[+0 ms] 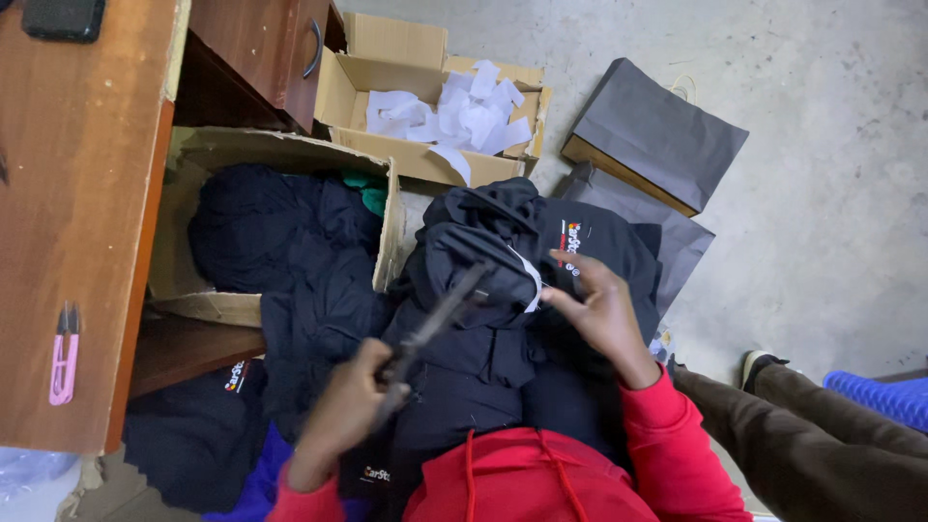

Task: The person cuts a white sheet of paper into smaller pieces using scissors while seated on the floor. The person then folds a black jacket and places it into a cardboard box.

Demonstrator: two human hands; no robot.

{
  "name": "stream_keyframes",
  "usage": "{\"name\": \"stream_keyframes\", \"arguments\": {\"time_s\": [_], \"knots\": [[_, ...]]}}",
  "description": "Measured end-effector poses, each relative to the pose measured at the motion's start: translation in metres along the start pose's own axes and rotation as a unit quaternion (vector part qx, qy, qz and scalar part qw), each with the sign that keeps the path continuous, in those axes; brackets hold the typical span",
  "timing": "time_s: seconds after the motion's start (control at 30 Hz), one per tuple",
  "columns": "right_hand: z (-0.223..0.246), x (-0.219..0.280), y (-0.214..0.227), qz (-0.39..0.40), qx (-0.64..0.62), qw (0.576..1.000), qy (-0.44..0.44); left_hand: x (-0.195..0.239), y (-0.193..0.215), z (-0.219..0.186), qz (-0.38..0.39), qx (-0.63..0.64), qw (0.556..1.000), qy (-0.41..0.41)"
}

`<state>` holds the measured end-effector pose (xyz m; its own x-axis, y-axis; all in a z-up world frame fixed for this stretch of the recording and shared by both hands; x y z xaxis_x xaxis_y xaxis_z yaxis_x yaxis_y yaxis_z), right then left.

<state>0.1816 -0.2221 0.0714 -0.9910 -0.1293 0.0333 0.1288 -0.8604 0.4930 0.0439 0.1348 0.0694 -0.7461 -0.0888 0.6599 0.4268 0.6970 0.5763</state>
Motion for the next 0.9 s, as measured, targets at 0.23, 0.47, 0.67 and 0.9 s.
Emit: {"name": "stream_keyframes", "arguments": {"time_s": [0.23,0.47,0.67,0.9], "knots": [[-0.007,-0.007,-0.022,0.106,0.048,0.991,0.066,0.005,-0.06,-0.063,0.161,0.057,0.981,-0.094],[0.001,-0.005,-0.038,0.109,-0.122,0.985,0.057,0.019,-0.085,-0.037,0.308,0.131,0.941,-0.052],[0.0,-0.002,-0.053,0.156,-0.253,0.954,0.038,0.039,-0.076,-0.019,0.35,0.126,0.923,-0.104],[-0.012,0.008,-0.055,0.123,-0.308,0.941,-0.065,0.036,-0.091,-0.001,0.343,0.125,0.931,-0.015]]}}
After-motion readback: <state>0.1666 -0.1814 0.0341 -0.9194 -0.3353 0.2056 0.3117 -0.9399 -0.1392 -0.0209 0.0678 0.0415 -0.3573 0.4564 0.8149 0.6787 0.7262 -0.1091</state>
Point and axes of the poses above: each hand's wrist, its own x-axis away from the middle knuckle, its own y-axis out of the back of the hand, z = x × y, the point moved 7 cm from there along -x, towards the middle knuckle, and after that the axes turned 3 degrees about -x, right-handed, at the moved point
